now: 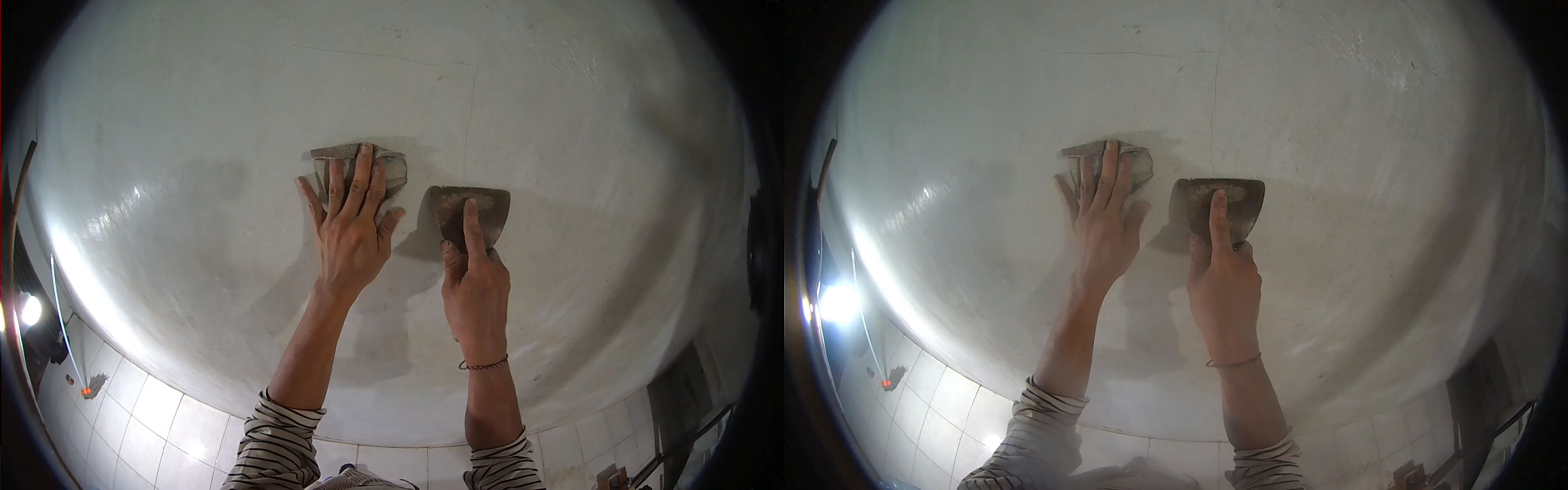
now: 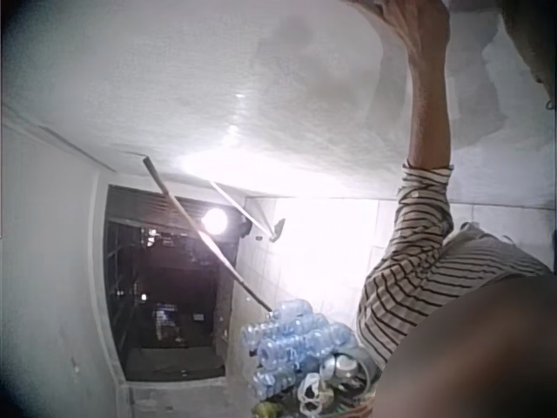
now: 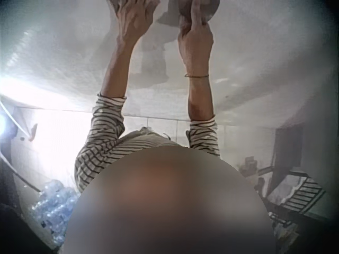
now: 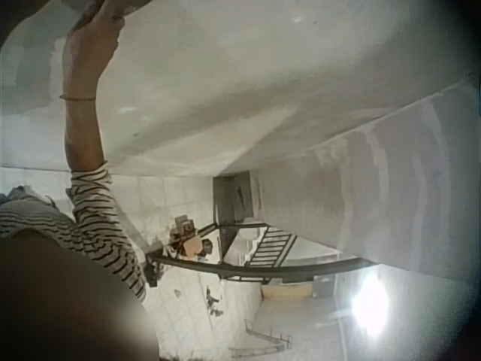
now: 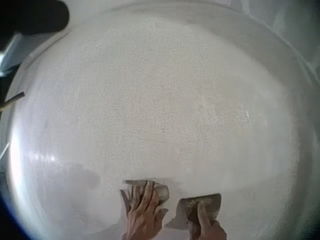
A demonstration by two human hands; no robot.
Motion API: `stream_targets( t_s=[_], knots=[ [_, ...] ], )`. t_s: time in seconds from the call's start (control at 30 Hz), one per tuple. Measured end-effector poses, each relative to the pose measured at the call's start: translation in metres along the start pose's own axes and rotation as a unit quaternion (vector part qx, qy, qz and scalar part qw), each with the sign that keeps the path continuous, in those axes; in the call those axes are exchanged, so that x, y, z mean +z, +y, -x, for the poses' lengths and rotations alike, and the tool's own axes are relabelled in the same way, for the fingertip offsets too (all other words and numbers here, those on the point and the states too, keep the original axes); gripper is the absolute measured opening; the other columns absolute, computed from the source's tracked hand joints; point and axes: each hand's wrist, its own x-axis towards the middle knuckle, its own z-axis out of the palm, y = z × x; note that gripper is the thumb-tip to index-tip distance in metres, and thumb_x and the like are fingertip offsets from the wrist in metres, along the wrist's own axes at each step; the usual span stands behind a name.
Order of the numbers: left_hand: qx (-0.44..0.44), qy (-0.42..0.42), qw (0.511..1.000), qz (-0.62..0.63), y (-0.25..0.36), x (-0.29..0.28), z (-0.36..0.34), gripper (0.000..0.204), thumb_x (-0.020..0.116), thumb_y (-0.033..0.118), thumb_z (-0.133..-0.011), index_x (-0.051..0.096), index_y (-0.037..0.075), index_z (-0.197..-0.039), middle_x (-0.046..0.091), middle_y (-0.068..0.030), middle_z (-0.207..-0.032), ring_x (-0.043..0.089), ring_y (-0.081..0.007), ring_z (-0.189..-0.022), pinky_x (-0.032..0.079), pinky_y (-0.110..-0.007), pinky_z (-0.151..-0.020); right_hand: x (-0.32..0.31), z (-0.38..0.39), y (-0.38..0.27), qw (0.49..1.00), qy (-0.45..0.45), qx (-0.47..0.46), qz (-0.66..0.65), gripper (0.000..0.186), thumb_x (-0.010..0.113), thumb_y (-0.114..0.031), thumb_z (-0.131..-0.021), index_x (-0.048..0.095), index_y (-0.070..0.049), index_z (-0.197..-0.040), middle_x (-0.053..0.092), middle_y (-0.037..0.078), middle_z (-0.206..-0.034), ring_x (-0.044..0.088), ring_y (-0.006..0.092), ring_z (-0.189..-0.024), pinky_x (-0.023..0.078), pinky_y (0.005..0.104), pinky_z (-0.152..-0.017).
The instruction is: Patching and sanding a wall to prepare the surface for renovation or painting.
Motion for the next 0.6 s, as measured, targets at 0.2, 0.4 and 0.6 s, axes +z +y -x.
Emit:
stream_targets(
  t_s=[0.2, 0.4, 0.6],
  knots=[
    [-0.008, 0.026, 0.999, 0.032, -0.001, 0.013, 0.0, 0.068, 0.043, 0.057, -0.086, 0.039, 0.013, -0.137, 0.029, -0.0029, -0.148, 0.024, -0.0365, -0.135, 0.004, -0.066, -0.104, -0.011, -0.015, -0.019, 0.998, -0.033, 0.014, 0.042, 0.06, 0.052, -0.026, -0.091, 0.023, -0.023, -0.144, 0.058, 0.023, -0.075, 0.063, 0.0355, -0.069, 0.053, 0.0411, -0.06],
    [-0.012, 0.038, 0.999, 0.028, 0.001, 0.014, -0.001, 0.068, 0.043, 0.059, -0.086, 0.04, 0.014, -0.137, 0.03, -0.002, -0.147, 0.025, -0.0357, -0.134, 0.003, -0.066, -0.105, -0.018, -0.017, -0.016, 0.991, -0.032, -0.009, 0.128, 0.059, 0.051, -0.024, -0.092, 0.024, -0.019, -0.144, 0.06, 0.023, -0.079, 0.064, 0.0339, -0.071, 0.053, 0.0427, -0.06],
    [-0.022, 0.053, 0.998, 0.022, 0.001, 0.015, -0.003, 0.066, 0.042, 0.06, -0.085, 0.044, 0.017, -0.135, 0.033, 0.0011, -0.145, 0.028, -0.0324, -0.134, 0.004, -0.065, -0.106, -0.017, -0.015, -0.011, 0.99, -0.016, -0.051, 0.128, 0.058, 0.053, -0.019, -0.09, 0.027, -0.015, -0.142, 0.06, 0.02, -0.072, 0.062, 0.0311, -0.067, 0.052, 0.0407, -0.057]
  ],
)
